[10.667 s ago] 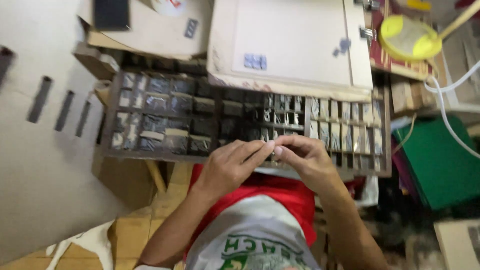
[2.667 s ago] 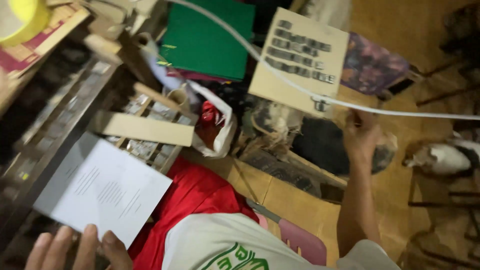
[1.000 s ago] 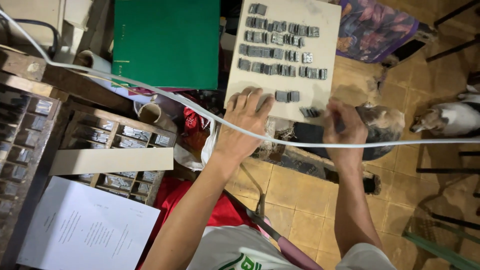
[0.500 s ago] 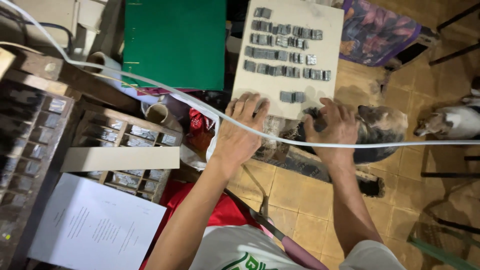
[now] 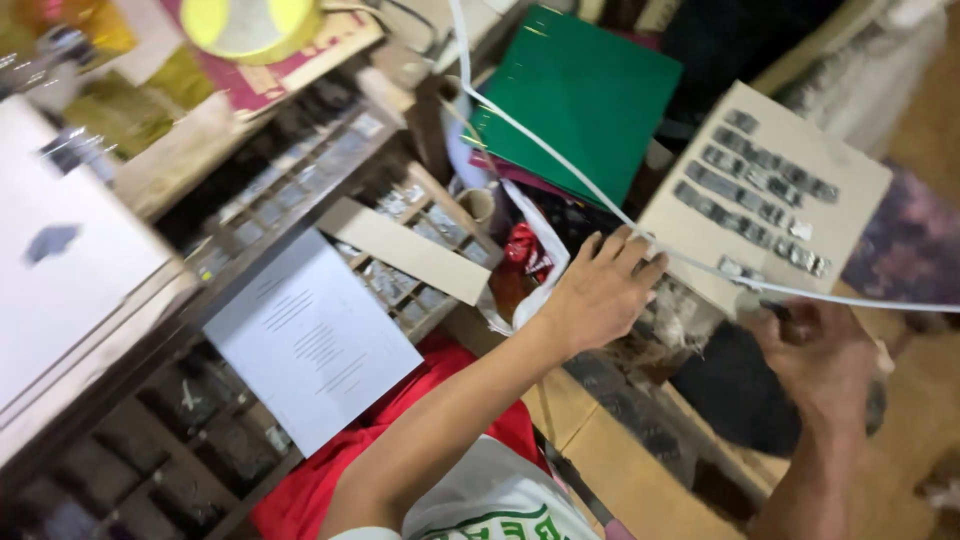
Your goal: The person selects small metal printing blocks from a compartmentalized wooden drawer and arranges them on a flat surface. They repeatedly pick up blocks, place them in rows, and adjust their positions using both hands.
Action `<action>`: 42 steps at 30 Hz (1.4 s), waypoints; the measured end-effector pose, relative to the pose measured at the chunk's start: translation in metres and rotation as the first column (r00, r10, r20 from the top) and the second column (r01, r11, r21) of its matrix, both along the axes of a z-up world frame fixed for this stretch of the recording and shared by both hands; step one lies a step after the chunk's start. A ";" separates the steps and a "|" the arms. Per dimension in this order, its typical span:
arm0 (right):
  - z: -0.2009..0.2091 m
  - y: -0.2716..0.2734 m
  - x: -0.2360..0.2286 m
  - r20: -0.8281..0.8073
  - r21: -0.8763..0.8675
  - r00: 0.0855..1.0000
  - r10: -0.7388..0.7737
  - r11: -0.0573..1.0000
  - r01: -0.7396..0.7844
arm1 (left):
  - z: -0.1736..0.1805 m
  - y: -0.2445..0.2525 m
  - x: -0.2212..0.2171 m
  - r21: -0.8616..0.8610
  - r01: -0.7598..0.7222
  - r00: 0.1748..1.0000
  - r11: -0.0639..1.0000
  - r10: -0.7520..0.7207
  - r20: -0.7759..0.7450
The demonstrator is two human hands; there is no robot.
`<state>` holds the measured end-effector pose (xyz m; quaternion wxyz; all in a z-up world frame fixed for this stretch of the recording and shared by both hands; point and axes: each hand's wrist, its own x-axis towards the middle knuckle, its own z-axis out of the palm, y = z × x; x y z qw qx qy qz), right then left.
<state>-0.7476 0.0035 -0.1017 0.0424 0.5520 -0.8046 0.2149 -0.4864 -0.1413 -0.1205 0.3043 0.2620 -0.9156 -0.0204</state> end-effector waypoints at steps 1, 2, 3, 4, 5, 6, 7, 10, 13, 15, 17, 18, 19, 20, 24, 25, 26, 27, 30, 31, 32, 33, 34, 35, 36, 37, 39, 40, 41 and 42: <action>0.004 -0.001 0.010 -0.005 -0.006 1.000 0.025 1.000 -0.025 | 0.002 0.001 0.009 -0.006 -0.025 1.000 1.000 0.025 -0.005; 0.007 -0.005 0.020 0.088 -0.061 0.994 0.064 0.996 -0.058 | 0.004 0.002 0.021 0.038 -0.025 1.000 0.999 0.025 0.011; 0.010 -0.007 0.031 0.181 -0.115 0.978 0.107 0.989 -0.087 | 0.006 0.004 0.033 0.082 -0.026 0.999 0.996 0.024 0.026; 0.015 -0.019 0.053 0.185 -0.122 0.970 0.159 0.983 -0.138 | 0.003 0.007 0.045 0.076 -0.078 0.997 0.994 0.076 0.030; 0.020 -0.027 0.076 0.311 -0.122 0.921 0.234 0.971 -0.206 | 0.000 0.011 0.057 0.103 -0.109 0.993 0.989 0.104 0.051; 0.023 -0.039 0.101 0.436 -0.134 0.841 0.320 0.947 -0.291 | -0.003 0.013 0.073 0.120 -0.159 0.985 0.980 0.151 0.079; 0.033 -0.052 0.128 0.443 -0.152 0.809 0.385 0.922 -0.356 | -0.011 0.017 0.084 0.104 -0.230 0.971 0.968 0.221 0.091; 0.064 -0.091 0.215 0.378 -0.326 0.551 0.744 0.664 -0.672 | -0.017 0.033 0.140 0.108 -0.190 0.978 0.976 0.197 -0.066; 0.103 -0.121 0.297 0.127 -0.374 0.376 0.918 0.395 -0.839 | 0.004 0.068 0.196 0.130 -0.211 0.955 0.969 0.232 -0.186; 0.134 -0.132 0.352 -0.046 -0.458 0.237 0.970 0.190 -0.868 | 0.004 0.089 0.226 0.236 -0.200 0.947 0.951 0.249 -0.202; 0.153 -0.143 0.408 -0.104 -0.465 0.183 0.978 0.114 -0.878 | 0.000 0.115 0.251 0.272 -0.274 0.913 0.923 0.338 -0.229; 0.160 -0.147 0.436 -0.141 -0.468 0.138 0.980 0.057 -0.882 | -0.003 0.129 0.262 0.327 -0.333 0.874 0.884 0.419 -0.244; 0.168 -0.146 0.458 -0.149 -0.467 0.129 0.980 0.045 -0.883 | -0.008 0.134 0.271 0.321 -0.340 0.870 0.884 0.425 -0.250; 0.175 -0.142 0.480 -0.005 -0.372 0.194 0.981 0.178 -0.911 | -0.015 0.142 0.279 0.402 -0.376 0.865 0.835 0.472 -0.171; 0.173 -0.139 0.545 0.112 -0.114 0.403 0.908 0.415 -0.903 | -0.016 0.173 0.304 0.554 -0.452 0.827 0.699 0.561 -0.034; 0.176 -0.135 0.548 0.107 -0.107 0.400 0.910 0.411 -0.906 | -0.011 0.180 0.311 0.556 -0.450 0.824 0.699 0.565 -0.042; 0.179 -0.131 0.550 0.151 -0.053 0.422 0.894 0.434 -0.899 | -0.007 0.186 0.317 0.654 -0.472 0.808 0.591 0.587 0.052; 0.182 -0.127 0.552 0.194 0.002 0.446 0.874 0.455 -0.891 | -0.003 0.191 0.322 0.735 -0.489 0.792 0.470 0.592 0.148; 0.206 -0.135 0.537 0.357 0.081 0.381 0.853 0.378 -0.922 | -0.020 0.214 0.340 0.693 -0.472 0.781 0.545 0.624 0.040; 0.204 -0.146 0.526 0.351 0.082 0.386 0.853 0.382 -0.920 | -0.005 0.220 0.347 0.692 -0.467 0.783 0.551 0.621 0.034; 0.203 -0.158 0.516 0.448 0.026 0.245 0.860 0.262 -0.965 | 0.010 0.225 0.352 0.790 -0.436 0.780 0.432 0.619 0.092; 0.202 -0.170 0.505 0.533 -0.041 0.098 0.840 0.142 -0.989 | 0.025 0.231 0.357 0.867 -0.398 0.781 0.301 0.607 0.148; 0.201 -0.172 0.502 0.532 -0.037 0.099 0.841 0.141 -0.989 | 0.033 0.231 0.359 0.868 -0.395 0.781 0.301 0.608 0.144; 0.201 -0.175 0.499 0.544 -0.065 0.043 0.838 0.094 -0.993 | 0.041 0.232 0.361 0.784 -0.399 0.736 0.476 0.676 -0.036; 0.200 -0.179 0.495 0.555 -0.097 -0.014 0.832 0.047 -0.994 | 0.049 0.232 0.363 0.660 -0.420 0.683 0.623 0.696 -0.222; 0.203 -0.181 0.499 0.554 -0.096 -0.015 0.832 0.045 -0.994 | 0.070 0.225 0.366 0.660 -0.420 0.682 0.623 0.697 -0.223; 0.205 -0.184 0.504 0.476 -0.026 -0.027 0.879 -0.016 -1.000 | 0.111 0.213 0.373 0.527 -0.569 0.594 0.632 0.758 -0.269; 0.206 -0.182 0.507 0.477 -0.028 -0.028 0.878 -0.017 -0.999 | 0.125 0.196 0.378 0.526 -0.570 0.594 0.631 0.759 -0.267; 0.207 -0.179 0.511 0.506 -0.072 -0.058 0.860 -0.025 -0.997 | 0.140 0.179 0.383 0.397 -0.671 0.535 0.626 0.780 -0.325; 0.208 -0.177 0.515 0.533 -0.115 -0.090 0.841 -0.033 -0.993 | 0.154 0.163 0.387 0.264 -0.760 0.479 0.594 0.786 -0.390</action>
